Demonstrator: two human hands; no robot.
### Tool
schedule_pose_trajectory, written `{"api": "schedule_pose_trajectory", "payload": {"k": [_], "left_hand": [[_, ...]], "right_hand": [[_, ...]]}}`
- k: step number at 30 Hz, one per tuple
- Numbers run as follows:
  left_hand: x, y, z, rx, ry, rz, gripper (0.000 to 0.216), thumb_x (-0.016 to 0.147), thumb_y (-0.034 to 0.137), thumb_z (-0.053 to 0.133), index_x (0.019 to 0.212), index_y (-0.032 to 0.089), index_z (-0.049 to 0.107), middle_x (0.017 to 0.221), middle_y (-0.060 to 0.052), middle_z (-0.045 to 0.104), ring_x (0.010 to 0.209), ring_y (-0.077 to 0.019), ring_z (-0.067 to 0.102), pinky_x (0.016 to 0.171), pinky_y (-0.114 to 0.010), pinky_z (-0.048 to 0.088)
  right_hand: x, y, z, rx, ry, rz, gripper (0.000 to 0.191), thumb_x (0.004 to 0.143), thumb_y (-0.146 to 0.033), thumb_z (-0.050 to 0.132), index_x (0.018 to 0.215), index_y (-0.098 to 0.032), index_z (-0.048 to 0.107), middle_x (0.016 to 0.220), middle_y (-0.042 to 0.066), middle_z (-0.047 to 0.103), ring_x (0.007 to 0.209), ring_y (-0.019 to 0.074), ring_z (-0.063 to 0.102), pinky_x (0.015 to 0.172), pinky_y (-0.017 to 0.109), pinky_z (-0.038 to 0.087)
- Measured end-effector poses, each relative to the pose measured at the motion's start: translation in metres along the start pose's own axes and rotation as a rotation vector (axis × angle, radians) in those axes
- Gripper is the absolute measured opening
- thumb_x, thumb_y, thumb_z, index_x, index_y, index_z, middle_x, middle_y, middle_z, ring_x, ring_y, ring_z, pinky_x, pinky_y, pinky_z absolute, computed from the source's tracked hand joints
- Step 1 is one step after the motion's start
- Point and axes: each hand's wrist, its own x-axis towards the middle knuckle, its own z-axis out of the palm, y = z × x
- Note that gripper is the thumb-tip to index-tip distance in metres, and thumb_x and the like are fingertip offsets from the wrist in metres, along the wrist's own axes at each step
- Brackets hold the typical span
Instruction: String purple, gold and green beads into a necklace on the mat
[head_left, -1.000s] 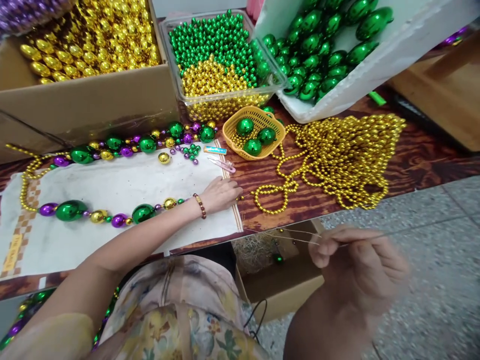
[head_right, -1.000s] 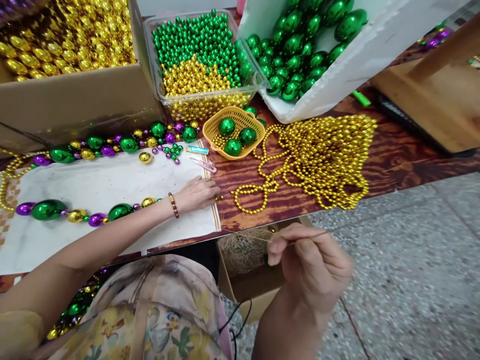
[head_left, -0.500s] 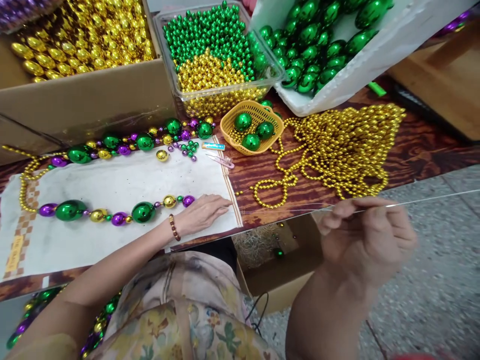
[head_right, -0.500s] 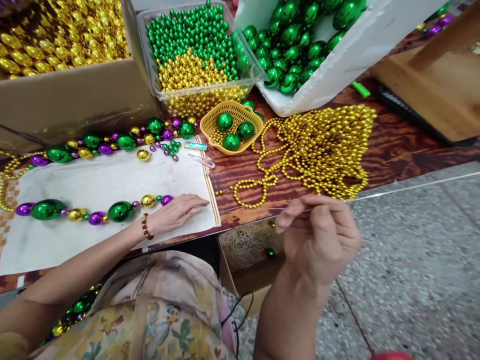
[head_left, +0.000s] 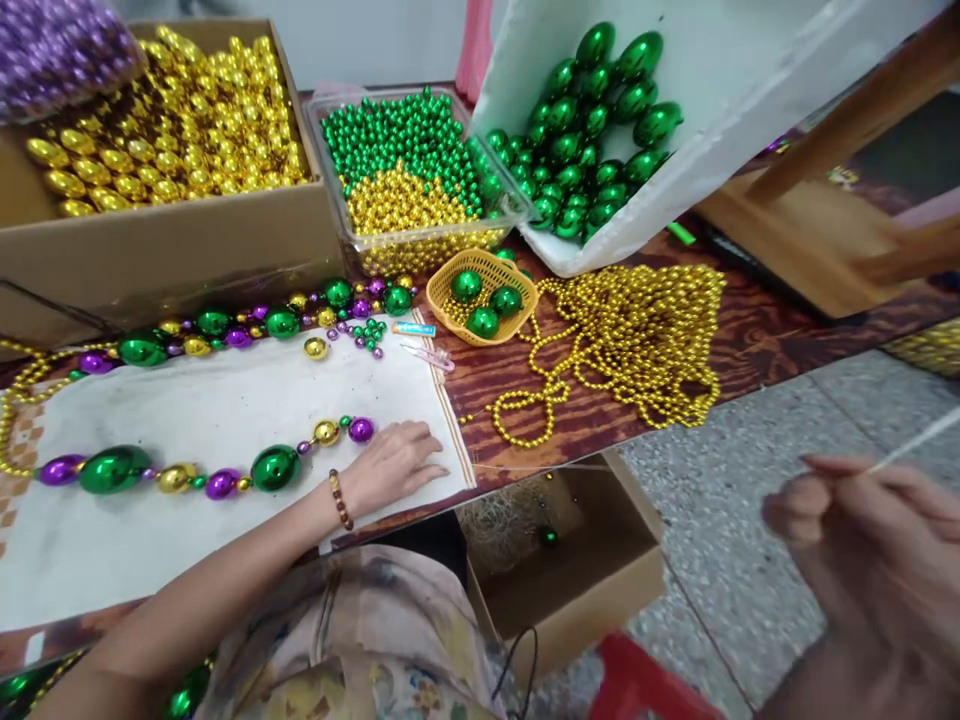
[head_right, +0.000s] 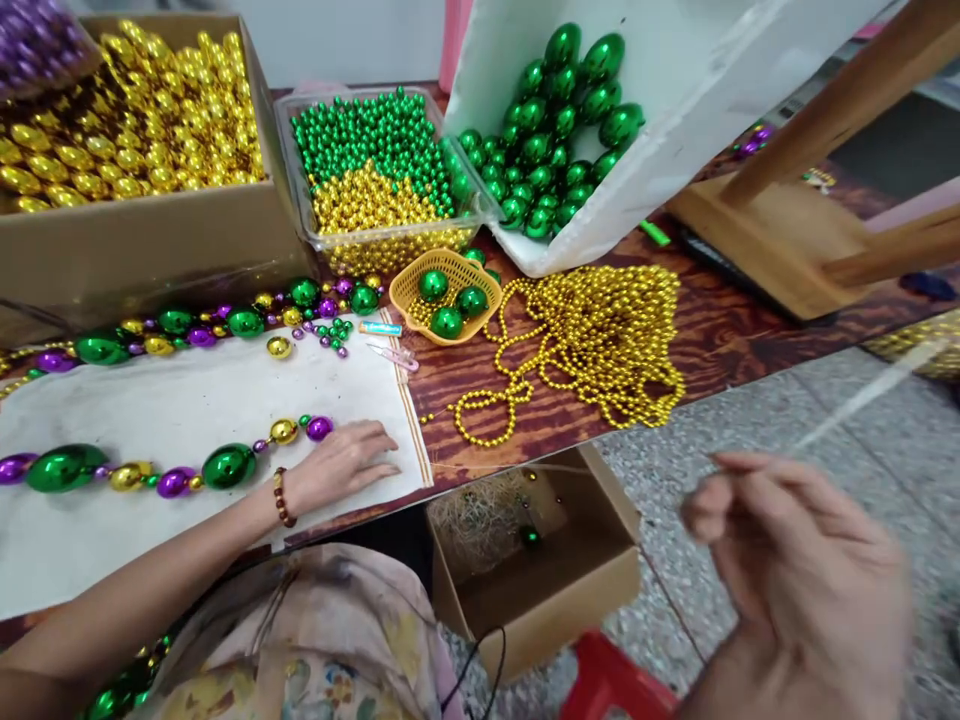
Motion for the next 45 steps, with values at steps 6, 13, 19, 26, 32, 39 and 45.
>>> {"api": "schedule_pose_trajectory", "payload": {"k": [6,13,19,26,32,39,45], "left_hand": [[0.091,-0.011,-0.059,0.098,0.300,-0.094,0.029,0.102,0.032,0.043,0.106,0.016,0.066,0.104,-0.010,0.070,0.100,-0.0230,0.061,0.088,-0.036,0.044],[0.197,-0.018,-0.073,0.397,0.071,-0.290,0.046,0.099,0.050,0.040,0.099,0.014,0.069,0.103,-0.017,0.072,0.105,-0.0327,0.064,0.091,-0.045,0.040],[0.220,-0.018,-0.063,0.261,-0.074,-0.389,0.054,0.090,0.062,0.052,0.110,0.013,0.065,0.108,-0.020,0.071,0.105,-0.0367,0.066,0.089,-0.046,0.046],[0.171,-0.023,-0.086,-0.924,0.210,-0.308,0.048,0.086,0.040,0.065,0.127,0.018,0.054,0.112,-0.011,0.065,0.100,-0.0246,0.066,0.086,-0.042,0.054],[0.087,-0.019,-0.092,-1.539,0.202,-0.254,0.039,0.082,0.025,0.071,0.120,0.021,0.062,0.117,-0.009,0.065,0.103,-0.0234,0.066,0.098,-0.049,0.051],[0.025,-0.028,-0.076,-1.327,0.572,-0.311,0.058,0.068,0.017,0.082,0.122,0.027,0.062,0.130,-0.005,0.059,0.110,-0.0196,0.061,0.098,-0.035,0.050],[-0.002,-0.022,-0.069,-1.607,0.529,-0.442,0.041,0.084,0.040,0.069,0.120,0.023,0.059,0.119,-0.011,0.065,0.106,-0.0267,0.068,0.089,-0.042,0.056]], "right_hand": [[-0.060,0.017,0.046,0.149,-0.573,0.357,0.021,0.074,-0.040,0.084,0.075,-0.020,0.077,0.050,0.007,0.063,0.032,0.0139,0.053,0.030,0.023,0.039],[-0.088,0.059,0.117,0.262,-0.808,0.467,0.020,0.086,-0.037,0.073,0.096,-0.020,0.076,0.075,0.004,0.070,0.058,0.0126,0.066,0.050,0.020,0.053],[-0.096,0.074,0.133,0.300,-0.740,0.500,0.024,0.083,-0.041,0.075,0.094,-0.020,0.074,0.070,0.002,0.069,0.055,0.0107,0.063,0.050,0.019,0.050],[-0.101,0.078,0.141,0.335,-0.744,0.506,0.029,0.082,-0.045,0.075,0.093,-0.019,0.074,0.071,0.002,0.069,0.056,0.0113,0.062,0.050,0.020,0.050],[-0.110,0.079,0.160,0.254,-0.787,0.434,0.033,0.084,-0.046,0.072,0.098,-0.017,0.075,0.073,0.005,0.069,0.058,0.0124,0.062,0.051,0.021,0.051],[-0.124,0.077,0.181,0.150,-0.822,0.356,0.028,0.087,-0.041,0.068,0.096,-0.015,0.074,0.068,0.005,0.069,0.051,0.0108,0.057,0.047,0.022,0.047],[-0.133,0.065,0.209,0.180,-0.735,0.340,0.021,0.086,-0.037,0.069,0.090,-0.016,0.073,0.069,0.004,0.069,0.054,0.0122,0.059,0.048,0.023,0.049]]}}
